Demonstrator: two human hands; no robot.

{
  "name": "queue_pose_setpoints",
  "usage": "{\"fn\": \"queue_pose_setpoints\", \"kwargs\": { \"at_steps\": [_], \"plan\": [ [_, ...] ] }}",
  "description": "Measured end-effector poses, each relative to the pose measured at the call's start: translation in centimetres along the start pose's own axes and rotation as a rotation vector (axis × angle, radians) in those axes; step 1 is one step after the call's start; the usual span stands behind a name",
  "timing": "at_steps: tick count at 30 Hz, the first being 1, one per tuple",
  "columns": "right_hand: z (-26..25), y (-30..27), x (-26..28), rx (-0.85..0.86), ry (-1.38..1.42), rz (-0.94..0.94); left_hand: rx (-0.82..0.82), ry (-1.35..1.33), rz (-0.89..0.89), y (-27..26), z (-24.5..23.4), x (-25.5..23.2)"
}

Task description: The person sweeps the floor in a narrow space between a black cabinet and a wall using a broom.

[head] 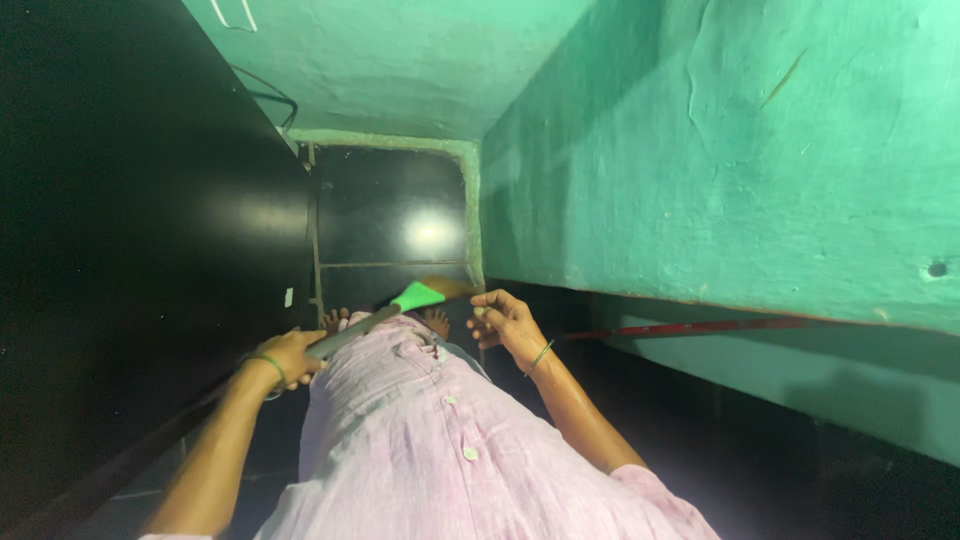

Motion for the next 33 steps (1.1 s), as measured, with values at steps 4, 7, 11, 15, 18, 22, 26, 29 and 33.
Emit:
{"fn": "queue_pose_setpoints", "kwargs": {
  "at_steps": [4, 7, 11, 15, 18, 22, 26, 29, 33],
  "plan": [
    [0.0, 0.4, 0.5, 0.007, -0.012, -0.007, -0.15, -0.064, 0.121, 0.9, -1.3, -1.0],
    [0.1, 0.4, 0.4, 0.02, -0.011, -0.023, -0.275, 0.133, 0.205, 5.0, -1.4, -3.4],
    [0.7, 0.4, -0.2, 0.001, -0.017, 0.012, -0.381, 0.185, 0.245, 13.6, 0.6, -4.5],
    [1.1, 0.4, -1.3, 0.024, 0.018, 0.05, -0.383, 0.157, 0.233, 18.4, 3.6, -3.5],
    [1.4, 1.1, -2.2, 0.041, 0.04, 0.08, -0.093, 0.143, 0.116, 17.8, 5.1, -1.6],
    [3.0, 2.6, -2.8, 0.095, -0.03, 0.009, 0.185, -0.559, 0.088, 12.1, 3.3, 2.1],
    [5.9, 4.1, -1.8, 0.185, 0.013, -0.09, 0.303, -0.841, 0.159, 3.6, 1.4, -1.6],
    [7.8, 5.3, -0.9, 0.198, 0.09, 0.232, 0.359, -0.869, 0.238, 0.3, 3.2, -7.0],
    [7.4, 8.3, -3.1, 0.393, 0.459, 0.37, 0.474, -0.768, 0.541, -2.4, 6.8, -12.7]
  ]
}}
Point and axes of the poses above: each hand's wrist, its own y-axis towards the middle knuckle, its own z-axis out of the palm, x = y × z, the point moved 1 cm from there along y, towards the middle knuckle, and after that the axes turned 7 degrees about -y, right-handed, at the moved point
